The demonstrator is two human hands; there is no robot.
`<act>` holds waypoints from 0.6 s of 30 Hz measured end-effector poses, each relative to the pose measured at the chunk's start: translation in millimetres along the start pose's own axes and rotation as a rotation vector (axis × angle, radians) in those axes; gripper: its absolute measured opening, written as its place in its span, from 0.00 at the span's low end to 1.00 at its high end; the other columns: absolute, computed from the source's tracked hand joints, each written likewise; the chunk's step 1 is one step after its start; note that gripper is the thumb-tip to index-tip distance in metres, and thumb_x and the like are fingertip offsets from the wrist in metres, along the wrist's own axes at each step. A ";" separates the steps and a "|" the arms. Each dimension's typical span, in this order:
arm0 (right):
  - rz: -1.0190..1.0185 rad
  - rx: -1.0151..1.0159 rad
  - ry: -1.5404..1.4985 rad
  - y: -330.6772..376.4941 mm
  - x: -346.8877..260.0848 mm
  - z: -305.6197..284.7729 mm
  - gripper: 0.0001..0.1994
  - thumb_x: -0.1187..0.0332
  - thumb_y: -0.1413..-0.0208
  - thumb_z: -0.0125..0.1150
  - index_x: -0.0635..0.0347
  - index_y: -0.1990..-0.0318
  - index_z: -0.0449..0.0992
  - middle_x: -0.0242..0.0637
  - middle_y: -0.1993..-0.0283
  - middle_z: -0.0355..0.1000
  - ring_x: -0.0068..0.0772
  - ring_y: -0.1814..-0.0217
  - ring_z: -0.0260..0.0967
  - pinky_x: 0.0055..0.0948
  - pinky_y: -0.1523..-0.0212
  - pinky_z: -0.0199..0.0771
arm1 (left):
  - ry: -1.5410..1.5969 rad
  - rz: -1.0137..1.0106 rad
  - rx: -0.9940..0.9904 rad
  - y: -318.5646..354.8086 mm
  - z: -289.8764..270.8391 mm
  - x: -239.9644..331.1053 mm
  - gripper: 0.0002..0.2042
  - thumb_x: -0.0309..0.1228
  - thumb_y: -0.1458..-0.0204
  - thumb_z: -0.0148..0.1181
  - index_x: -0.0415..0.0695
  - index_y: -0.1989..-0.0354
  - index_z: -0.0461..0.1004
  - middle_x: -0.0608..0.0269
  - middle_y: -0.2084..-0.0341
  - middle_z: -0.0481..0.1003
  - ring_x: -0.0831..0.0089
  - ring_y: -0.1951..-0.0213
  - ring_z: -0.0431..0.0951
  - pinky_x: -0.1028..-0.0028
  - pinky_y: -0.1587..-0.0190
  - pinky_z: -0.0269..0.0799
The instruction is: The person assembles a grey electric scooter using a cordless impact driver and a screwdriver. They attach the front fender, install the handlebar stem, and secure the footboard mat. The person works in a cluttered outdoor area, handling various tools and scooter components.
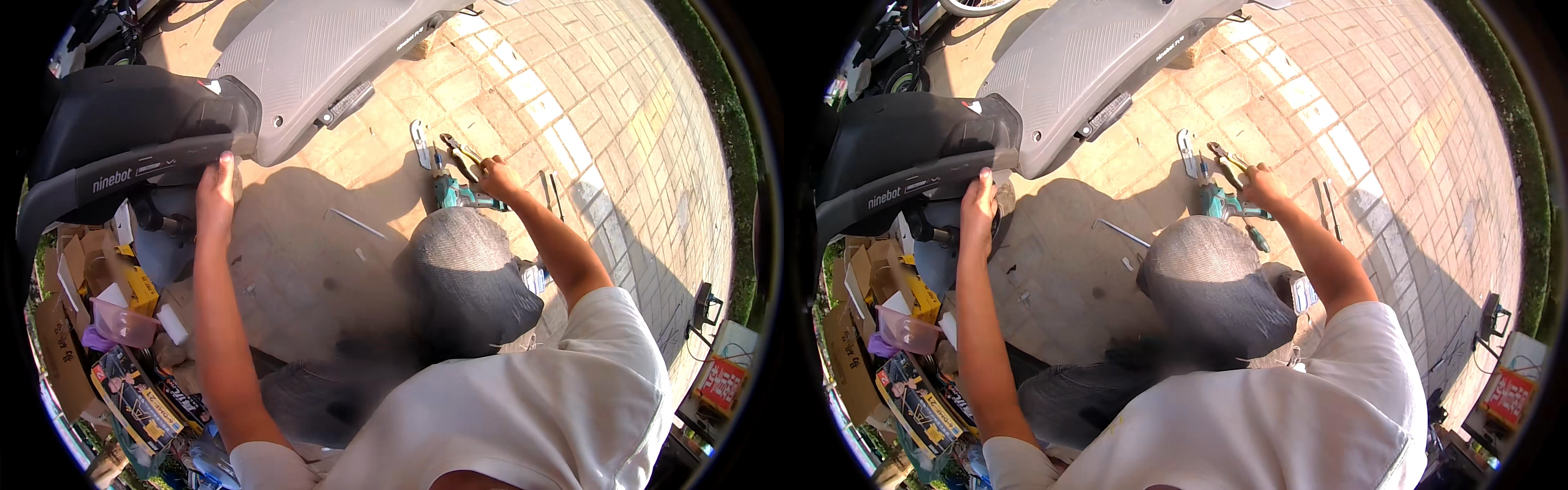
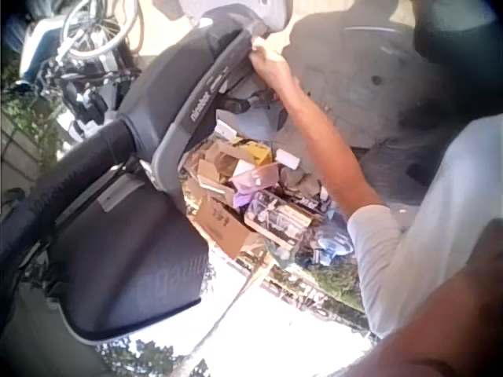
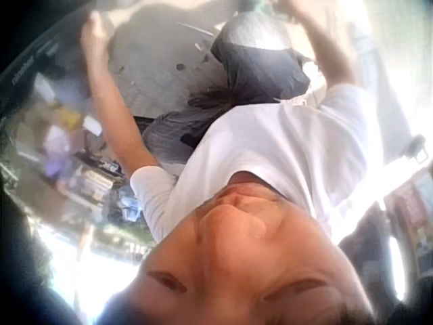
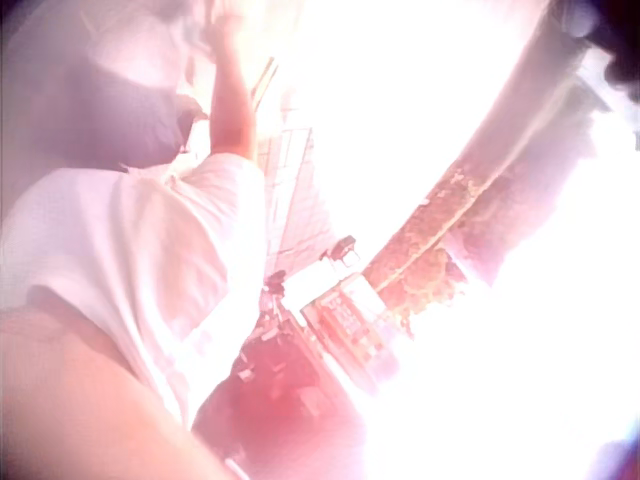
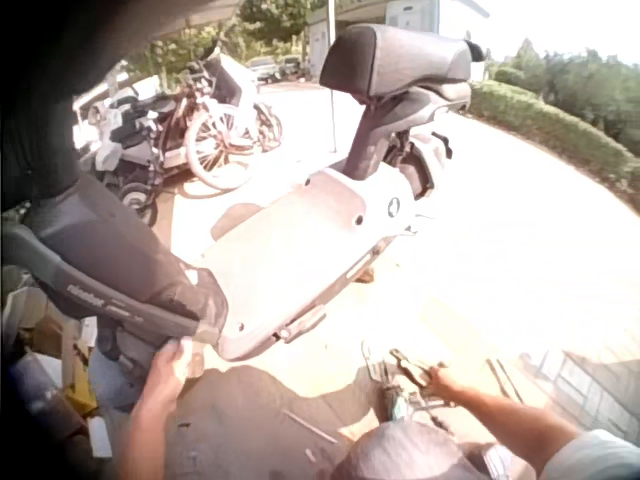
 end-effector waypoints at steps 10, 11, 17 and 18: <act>-0.089 -0.109 -0.002 29.5 77.1 21.8 0.29 0.57 0.54 0.64 0.59 0.44 0.67 0.50 0.49 0.68 0.49 0.47 0.66 0.39 0.49 0.67 | -0.157 -0.633 0.660 285.1 -223.6 -325.2 0.26 0.47 0.48 0.57 0.35 0.51 0.71 0.52 0.61 0.75 0.67 0.61 0.73 0.67 0.57 0.67; -0.073 -0.146 0.015 31.5 85.4 23.8 0.29 0.57 0.54 0.64 0.59 0.44 0.67 0.49 0.49 0.68 0.48 0.47 0.66 0.38 0.49 0.67 | -0.052 -0.730 0.817 344.0 -220.0 -361.1 0.29 0.46 0.50 0.59 0.32 0.48 0.68 0.48 0.57 0.74 0.63 0.58 0.74 0.66 0.54 0.67; 0.014 -0.302 0.137 22.0 105.1 19.5 0.27 0.57 0.52 0.63 0.61 0.46 0.68 0.49 0.51 0.69 0.46 0.48 0.67 0.37 0.49 0.67 | 0.749 -1.208 1.380 542.4 -100.7 -518.0 0.38 0.45 0.56 0.66 0.29 0.43 0.61 0.45 0.44 0.65 0.58 0.43 0.66 0.66 0.42 0.60; 0.041 -0.323 0.152 22.8 110.9 18.5 0.27 0.57 0.52 0.63 0.61 0.46 0.69 0.49 0.51 0.69 0.46 0.48 0.67 0.37 0.49 0.67 | 0.908 -1.262 1.423 549.1 -79.1 -527.3 0.39 0.45 0.57 0.67 0.31 0.42 0.61 0.47 0.42 0.63 0.58 0.42 0.65 0.65 0.42 0.59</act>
Point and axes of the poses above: each hand's wrist, its own y-axis away from the middle knuckle, its own z-axis out of the palm, x = y × z, the point moved 9 cm from there along -y, towards the middle knuckle
